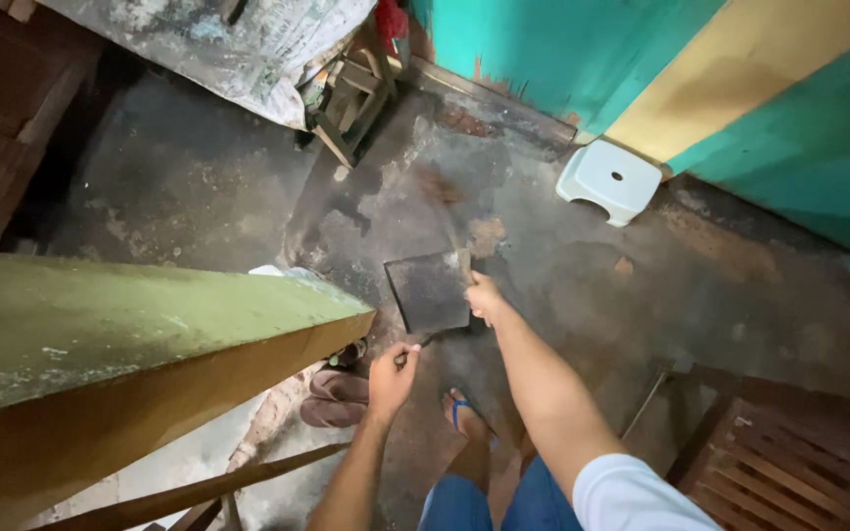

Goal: The person sweeps a cluttered floor using a broom and dustpan. They gather debris into the dustpan and continue sweeping around boxes, a table, and other items in the room.

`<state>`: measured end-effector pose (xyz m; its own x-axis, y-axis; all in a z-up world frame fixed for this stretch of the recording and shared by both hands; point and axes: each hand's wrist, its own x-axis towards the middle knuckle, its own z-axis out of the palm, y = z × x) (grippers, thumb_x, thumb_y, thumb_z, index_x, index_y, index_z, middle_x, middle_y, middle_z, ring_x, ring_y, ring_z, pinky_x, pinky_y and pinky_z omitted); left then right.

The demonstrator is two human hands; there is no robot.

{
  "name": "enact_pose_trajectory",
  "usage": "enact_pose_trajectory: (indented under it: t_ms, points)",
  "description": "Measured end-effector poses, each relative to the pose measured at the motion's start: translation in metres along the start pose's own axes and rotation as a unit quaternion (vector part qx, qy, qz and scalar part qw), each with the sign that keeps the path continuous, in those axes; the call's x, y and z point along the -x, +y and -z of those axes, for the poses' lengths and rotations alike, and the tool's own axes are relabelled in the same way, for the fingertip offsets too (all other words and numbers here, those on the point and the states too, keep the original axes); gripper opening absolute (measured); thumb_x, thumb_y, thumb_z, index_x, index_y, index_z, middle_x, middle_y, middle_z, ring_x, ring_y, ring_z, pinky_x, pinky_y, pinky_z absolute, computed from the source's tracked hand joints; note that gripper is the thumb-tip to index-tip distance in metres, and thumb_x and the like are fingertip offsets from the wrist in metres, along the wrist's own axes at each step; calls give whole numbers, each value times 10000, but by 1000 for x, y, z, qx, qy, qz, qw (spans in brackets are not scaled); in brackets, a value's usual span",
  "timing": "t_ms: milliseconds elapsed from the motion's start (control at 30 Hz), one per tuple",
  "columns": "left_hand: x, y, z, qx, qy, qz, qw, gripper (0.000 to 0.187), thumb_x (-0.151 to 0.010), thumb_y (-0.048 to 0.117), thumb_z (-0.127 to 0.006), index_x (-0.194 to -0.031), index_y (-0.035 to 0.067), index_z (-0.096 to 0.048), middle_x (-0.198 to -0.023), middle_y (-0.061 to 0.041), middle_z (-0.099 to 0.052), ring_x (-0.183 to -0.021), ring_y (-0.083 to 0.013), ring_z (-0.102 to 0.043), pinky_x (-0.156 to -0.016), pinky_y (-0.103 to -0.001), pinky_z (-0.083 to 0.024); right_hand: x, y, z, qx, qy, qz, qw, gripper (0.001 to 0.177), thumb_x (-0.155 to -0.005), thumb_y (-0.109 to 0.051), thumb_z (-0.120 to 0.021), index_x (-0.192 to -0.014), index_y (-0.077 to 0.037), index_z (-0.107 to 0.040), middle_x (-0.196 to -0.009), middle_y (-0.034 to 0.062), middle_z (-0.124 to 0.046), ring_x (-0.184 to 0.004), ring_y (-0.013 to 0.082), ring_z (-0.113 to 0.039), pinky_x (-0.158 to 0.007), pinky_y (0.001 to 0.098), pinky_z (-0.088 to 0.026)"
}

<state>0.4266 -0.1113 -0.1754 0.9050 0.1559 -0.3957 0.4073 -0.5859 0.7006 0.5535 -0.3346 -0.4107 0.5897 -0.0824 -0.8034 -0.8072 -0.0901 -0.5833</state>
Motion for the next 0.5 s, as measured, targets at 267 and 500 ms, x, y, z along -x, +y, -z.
enact_pose_trajectory:
  t_ms: [267,500]
  points:
    - [-5,6,-5,16,-8,48,999,195,-948,338,-716,-928,152,-771,-814,-169,-773,-863,-444,-747,-782,-522,-562,66,-33,105,18,27,90,995,746,-976,85,-558,-1661,-65,-303,-1445,287,-478,-1038,275,-394,-830,369,-389]
    - [-8,18,-3,31,4,73,997,213,-963,399,-715,-904,202,-773,-789,-135,-769,-803,-382,-764,-739,-481,-565,19,-23,143,254,165,-15,953,749,-984,-218,-664,-1672,-306,-380,-1548,89,-600,-1359,268,-617,-1065,458,-528]
